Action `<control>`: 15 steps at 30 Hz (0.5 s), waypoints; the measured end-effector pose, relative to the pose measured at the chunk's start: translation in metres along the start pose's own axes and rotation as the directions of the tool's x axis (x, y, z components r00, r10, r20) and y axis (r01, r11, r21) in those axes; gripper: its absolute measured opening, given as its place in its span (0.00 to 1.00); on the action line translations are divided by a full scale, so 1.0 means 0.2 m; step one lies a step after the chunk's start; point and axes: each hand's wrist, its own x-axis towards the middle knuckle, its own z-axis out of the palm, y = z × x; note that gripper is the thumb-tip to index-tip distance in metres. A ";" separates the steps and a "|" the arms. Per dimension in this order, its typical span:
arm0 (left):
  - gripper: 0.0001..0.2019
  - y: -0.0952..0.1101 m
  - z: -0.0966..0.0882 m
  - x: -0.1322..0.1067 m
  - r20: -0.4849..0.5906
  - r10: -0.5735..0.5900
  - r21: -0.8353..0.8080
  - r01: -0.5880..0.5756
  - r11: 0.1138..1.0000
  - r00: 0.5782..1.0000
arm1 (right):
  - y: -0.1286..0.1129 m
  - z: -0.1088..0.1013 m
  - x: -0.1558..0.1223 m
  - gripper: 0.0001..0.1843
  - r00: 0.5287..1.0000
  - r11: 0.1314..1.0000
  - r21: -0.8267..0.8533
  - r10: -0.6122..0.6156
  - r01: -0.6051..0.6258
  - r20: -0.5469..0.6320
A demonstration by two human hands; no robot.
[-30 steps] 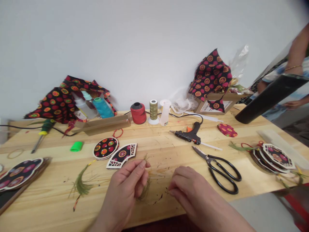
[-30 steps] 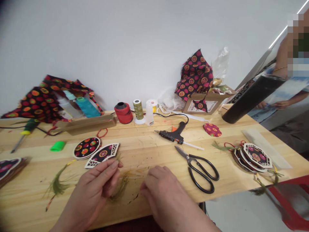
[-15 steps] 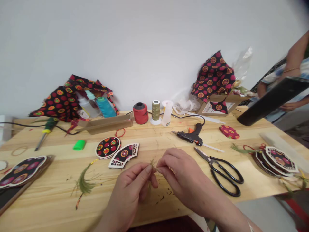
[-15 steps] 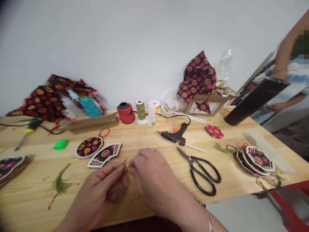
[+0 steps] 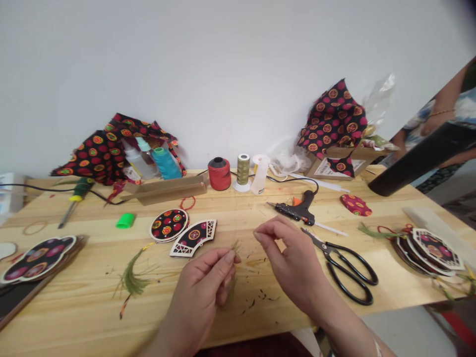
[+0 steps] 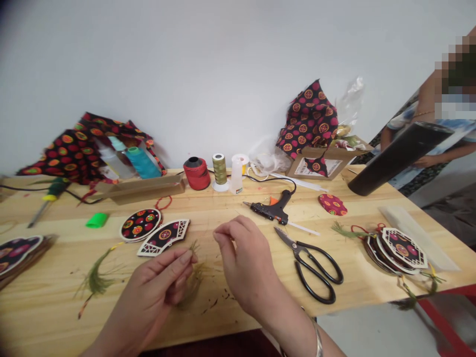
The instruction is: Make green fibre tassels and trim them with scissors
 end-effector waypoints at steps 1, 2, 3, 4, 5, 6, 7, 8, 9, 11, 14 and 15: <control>0.09 0.00 0.00 0.00 -0.005 0.001 -0.002 -0.001 1.000 1.000 | 0.01 0.00 -0.01 0.07 0.999 0.999 0.042 0.032 -0.032 -0.007; 0.09 0.00 0.00 0.00 -0.007 0.003 -0.003 -0.003 1.000 1.000 | 0.01 0.01 -0.01 0.07 0.998 0.994 0.090 0.069 -0.069 0.007; 0.09 0.00 0.00 0.00 -0.006 0.004 -0.003 -0.004 1.000 1.000 | 0.02 0.01 -0.02 0.07 0.993 0.982 0.146 0.114 -0.119 0.038; 0.09 0.00 0.00 0.00 -0.003 0.005 -0.003 -0.005 1.000 1.000 | 0.03 0.02 -0.03 0.06 0.983 0.962 0.207 0.166 -0.180 0.081; 0.09 0.00 0.00 0.00 0.001 0.006 -0.002 -0.006 1.000 1.000 | 0.03 0.02 -0.04 0.04 0.965 0.929 0.270 0.225 -0.254 0.133; 0.09 0.00 0.01 0.00 0.009 0.006 -0.001 -0.006 1.000 1.000 | 0.03 0.03 -0.04 0.04 0.941 0.883 0.331 0.282 -0.332 0.189; 0.09 0.00 0.01 0.00 0.018 0.007 0.002 -0.007 1.000 1.000 | 0.03 0.04 -0.05 0.07 0.912 0.829 0.388 0.328 -0.402 0.244; 0.09 0.00 0.01 0.00 0.028 0.007 0.008 -0.008 1.000 1.000 | 0.04 0.05 -0.05 0.10 0.887 0.775 0.436 0.359 -0.457 0.291; 0.10 0.00 0.01 0.00 0.037 0.009 0.019 -0.010 1.000 0.999 | 0.04 0.05 -0.06 0.12 0.870 0.731 0.475 0.371 -0.489 0.325; 0.11 0.00 0.01 0.00 0.051 0.015 0.051 -0.018 0.999 0.999 | 0.04 0.07 -0.06 0.15 0.865 0.683 0.534 0.355 -0.499 0.355; 0.12 -0.01 0.01 0.00 0.068 0.020 0.094 -0.026 0.995 0.998 | 0.04 0.08 -0.06 0.18 0.871 0.644 0.590 0.312 -0.487 0.378; 0.12 -0.02 0.01 0.00 0.075 0.020 0.104 -0.028 0.994 0.997 | 0.05 0.08 -0.06 0.18 0.869 0.630 0.602 0.301 -0.490 0.391</control>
